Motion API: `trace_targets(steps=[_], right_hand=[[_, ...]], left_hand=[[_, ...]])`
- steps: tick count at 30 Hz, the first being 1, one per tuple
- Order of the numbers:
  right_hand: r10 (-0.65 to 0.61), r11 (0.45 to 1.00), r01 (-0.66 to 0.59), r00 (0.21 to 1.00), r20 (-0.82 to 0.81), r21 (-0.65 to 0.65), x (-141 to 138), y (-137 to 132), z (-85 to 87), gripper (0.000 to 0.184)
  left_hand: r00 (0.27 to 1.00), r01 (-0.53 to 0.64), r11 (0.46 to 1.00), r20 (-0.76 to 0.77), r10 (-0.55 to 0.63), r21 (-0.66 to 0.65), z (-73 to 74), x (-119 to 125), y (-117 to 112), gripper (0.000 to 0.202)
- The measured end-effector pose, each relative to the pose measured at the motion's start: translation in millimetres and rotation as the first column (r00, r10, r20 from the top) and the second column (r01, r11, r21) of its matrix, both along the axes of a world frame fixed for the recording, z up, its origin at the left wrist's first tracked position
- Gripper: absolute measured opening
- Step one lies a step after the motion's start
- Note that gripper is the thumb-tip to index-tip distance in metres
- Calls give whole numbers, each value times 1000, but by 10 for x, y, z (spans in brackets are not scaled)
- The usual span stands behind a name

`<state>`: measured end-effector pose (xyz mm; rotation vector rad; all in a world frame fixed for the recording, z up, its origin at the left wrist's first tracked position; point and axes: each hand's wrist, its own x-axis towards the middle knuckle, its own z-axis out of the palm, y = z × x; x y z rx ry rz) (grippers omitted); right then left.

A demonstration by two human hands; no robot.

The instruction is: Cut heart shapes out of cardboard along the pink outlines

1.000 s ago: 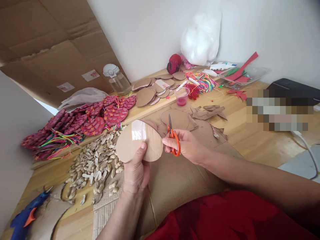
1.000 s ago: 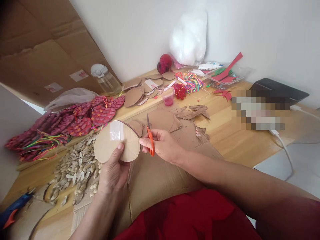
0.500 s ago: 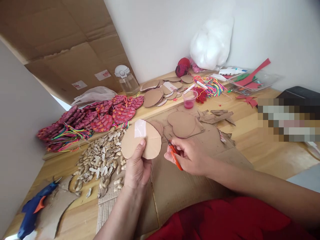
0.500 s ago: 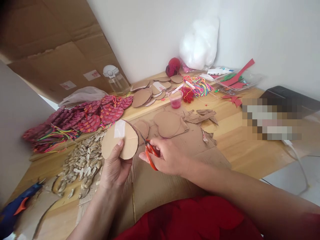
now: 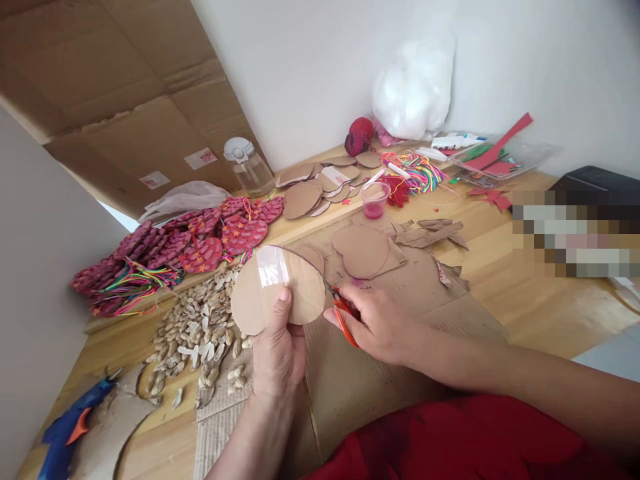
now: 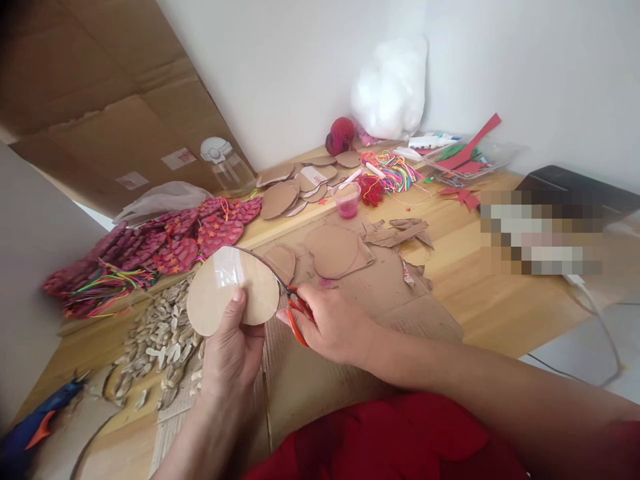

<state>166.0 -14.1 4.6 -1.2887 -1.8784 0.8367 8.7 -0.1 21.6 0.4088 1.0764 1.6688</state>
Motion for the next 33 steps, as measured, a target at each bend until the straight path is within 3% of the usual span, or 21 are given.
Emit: trace_targets(steps=[11,21,24,26,29,33], right_hand=[[-9,1000,8,998,67,20,-7,-15,31,24],[-61,998,60,995,79,11,19,5,41,29],[-53,999,52,998,-38,-8,32,40,48,32],[-34,997,17,978,-205,-81,47,84,51,38],[27,950,-163,893,-450,-267,77,147,64,46],[111,885,-298,882,-458,-357,101,149,95,46]], left_hand=[[996,-16,995,-81,24,101,-39,43,0,58],[989,-59,987,-126,79,149,25,151,25,62],[991,-67,985,-108,85,158,31,130,26,62],[993,-54,988,-94,69,147,18,93,10,62],[997,-20,994,-78,28,107,-22,27,-33,61],[997,2,996,-72,4,88,-76,-21,-71,61]])
